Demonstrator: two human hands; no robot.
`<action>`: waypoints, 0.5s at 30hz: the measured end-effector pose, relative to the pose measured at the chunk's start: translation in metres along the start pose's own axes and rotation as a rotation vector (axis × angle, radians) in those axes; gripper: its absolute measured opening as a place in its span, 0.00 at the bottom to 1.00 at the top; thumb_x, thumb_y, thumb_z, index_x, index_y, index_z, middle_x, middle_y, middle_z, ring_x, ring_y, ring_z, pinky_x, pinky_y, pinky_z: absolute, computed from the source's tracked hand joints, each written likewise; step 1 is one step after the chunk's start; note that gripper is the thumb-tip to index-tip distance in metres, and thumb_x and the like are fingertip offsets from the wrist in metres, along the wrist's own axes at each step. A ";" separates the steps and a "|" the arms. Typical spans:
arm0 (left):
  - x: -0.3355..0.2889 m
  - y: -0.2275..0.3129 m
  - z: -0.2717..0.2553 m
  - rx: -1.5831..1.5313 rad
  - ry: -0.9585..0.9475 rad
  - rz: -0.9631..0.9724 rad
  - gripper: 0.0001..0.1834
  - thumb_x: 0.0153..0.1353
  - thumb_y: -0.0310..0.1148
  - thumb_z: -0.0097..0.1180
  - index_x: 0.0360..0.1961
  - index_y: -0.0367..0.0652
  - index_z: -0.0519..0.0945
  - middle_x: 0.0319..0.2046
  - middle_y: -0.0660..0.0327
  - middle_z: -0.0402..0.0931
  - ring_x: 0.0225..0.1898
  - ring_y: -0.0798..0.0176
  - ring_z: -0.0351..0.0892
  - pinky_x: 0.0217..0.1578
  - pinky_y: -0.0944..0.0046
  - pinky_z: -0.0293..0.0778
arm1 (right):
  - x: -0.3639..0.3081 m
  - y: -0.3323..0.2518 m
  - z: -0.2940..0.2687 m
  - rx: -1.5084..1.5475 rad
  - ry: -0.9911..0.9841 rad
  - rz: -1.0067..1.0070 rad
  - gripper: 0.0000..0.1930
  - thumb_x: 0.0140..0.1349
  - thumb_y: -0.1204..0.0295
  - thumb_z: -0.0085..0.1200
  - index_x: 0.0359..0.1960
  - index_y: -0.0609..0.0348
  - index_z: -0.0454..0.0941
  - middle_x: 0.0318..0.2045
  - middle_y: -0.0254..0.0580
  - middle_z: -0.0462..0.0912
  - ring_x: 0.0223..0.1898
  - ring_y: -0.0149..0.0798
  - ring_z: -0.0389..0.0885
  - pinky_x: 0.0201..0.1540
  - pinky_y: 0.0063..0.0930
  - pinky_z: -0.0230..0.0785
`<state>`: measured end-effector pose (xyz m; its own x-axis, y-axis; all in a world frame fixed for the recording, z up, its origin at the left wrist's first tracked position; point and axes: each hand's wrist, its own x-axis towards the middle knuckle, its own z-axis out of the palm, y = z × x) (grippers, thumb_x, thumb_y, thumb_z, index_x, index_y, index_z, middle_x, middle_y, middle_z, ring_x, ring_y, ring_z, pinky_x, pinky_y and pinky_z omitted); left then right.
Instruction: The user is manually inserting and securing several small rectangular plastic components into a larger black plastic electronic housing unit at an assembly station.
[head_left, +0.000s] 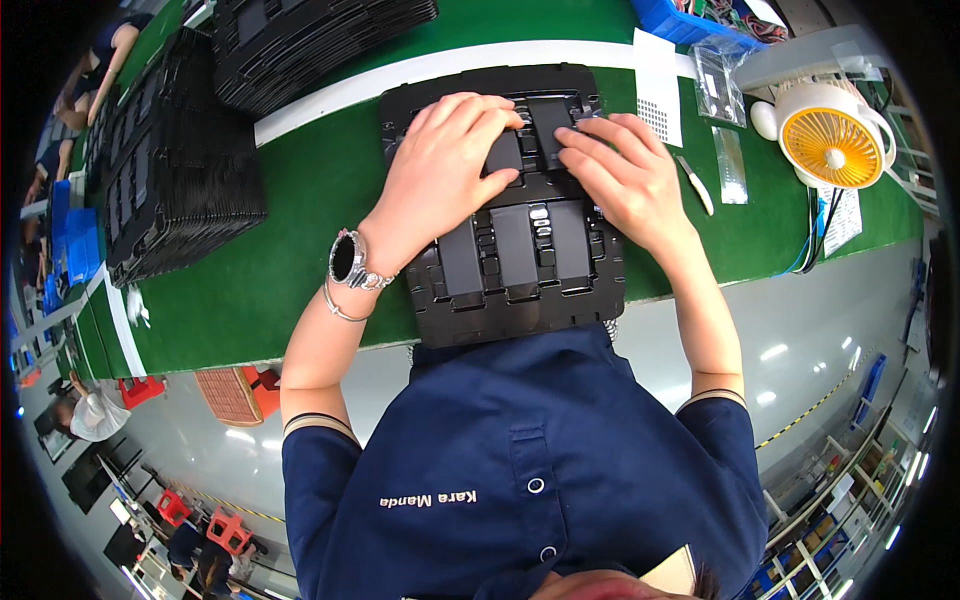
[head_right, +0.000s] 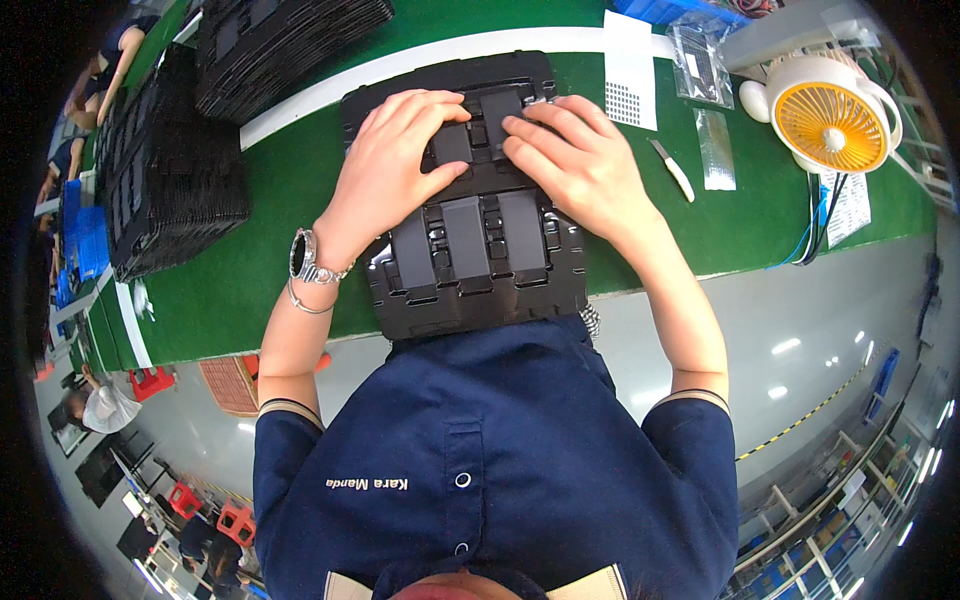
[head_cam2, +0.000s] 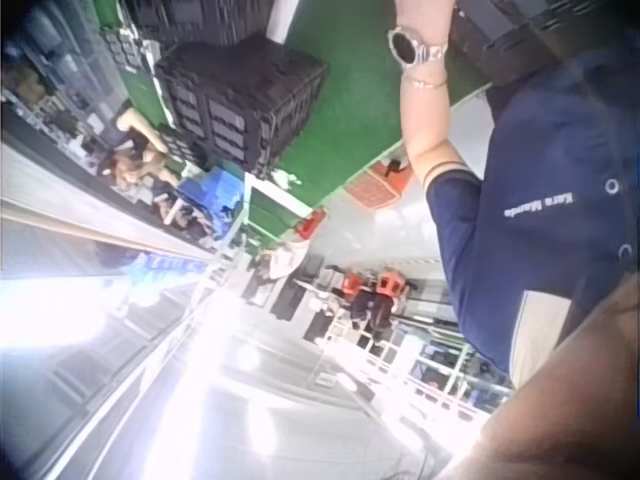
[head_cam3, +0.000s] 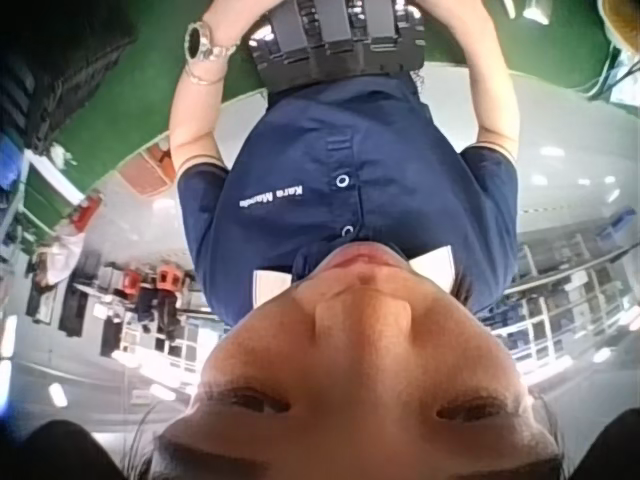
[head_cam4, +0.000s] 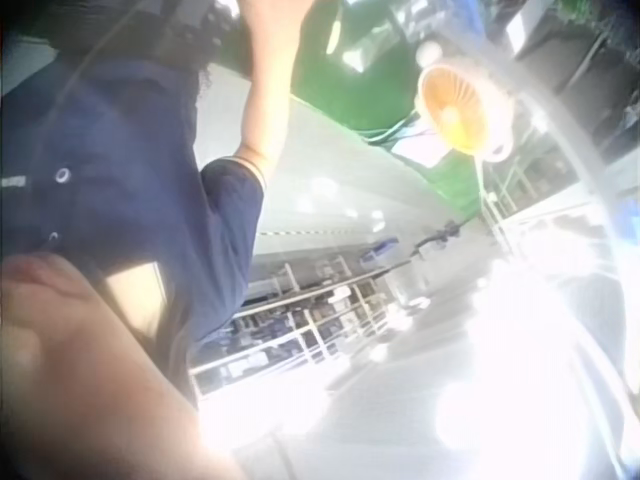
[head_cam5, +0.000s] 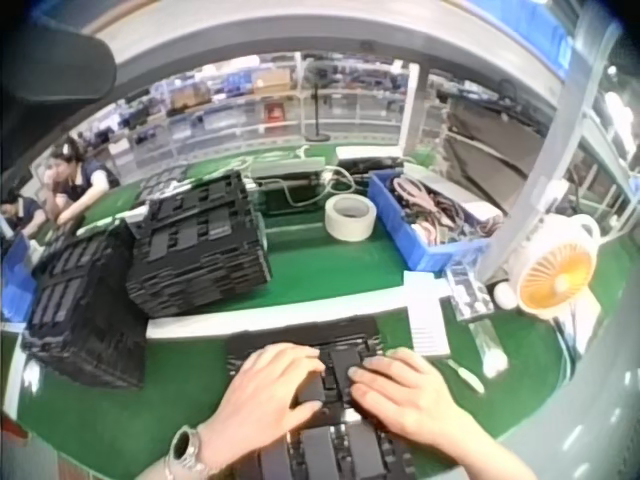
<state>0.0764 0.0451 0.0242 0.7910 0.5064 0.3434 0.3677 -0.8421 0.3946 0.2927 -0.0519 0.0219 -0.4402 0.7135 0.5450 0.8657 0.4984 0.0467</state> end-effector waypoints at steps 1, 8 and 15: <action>0.002 -0.002 0.002 0.002 0.006 0.013 0.22 0.46 0.34 0.68 0.44 0.45 0.76 0.48 0.65 0.76 0.53 0.58 0.72 0.53 0.58 0.69 | -0.001 -0.002 0.003 0.006 -0.021 0.032 0.10 0.46 0.73 0.55 0.33 0.57 0.79 0.43 0.34 0.83 0.49 0.39 0.78 0.56 0.39 0.68; -0.003 -0.003 0.005 0.020 0.017 0.023 0.20 0.46 0.35 0.68 0.42 0.46 0.80 0.47 0.66 0.76 0.52 0.60 0.73 0.51 0.58 0.72 | 0.008 0.004 -0.002 0.080 -0.049 0.161 0.10 0.48 0.73 0.62 0.34 0.56 0.79 0.43 0.33 0.83 0.51 0.40 0.77 0.59 0.42 0.65; -0.006 -0.002 0.010 0.063 0.088 0.035 0.18 0.49 0.36 0.66 0.42 0.46 0.80 0.48 0.65 0.76 0.53 0.57 0.73 0.51 0.58 0.73 | 0.020 -0.038 -0.015 0.271 -0.065 0.247 0.11 0.46 0.74 0.63 0.32 0.59 0.78 0.32 0.40 0.79 0.41 0.42 0.77 0.48 0.37 0.68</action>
<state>0.0754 0.0420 0.0130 0.7591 0.4882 0.4306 0.3728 -0.8683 0.3273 0.2544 -0.0639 0.0433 -0.2474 0.8541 0.4574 0.8571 0.4131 -0.3078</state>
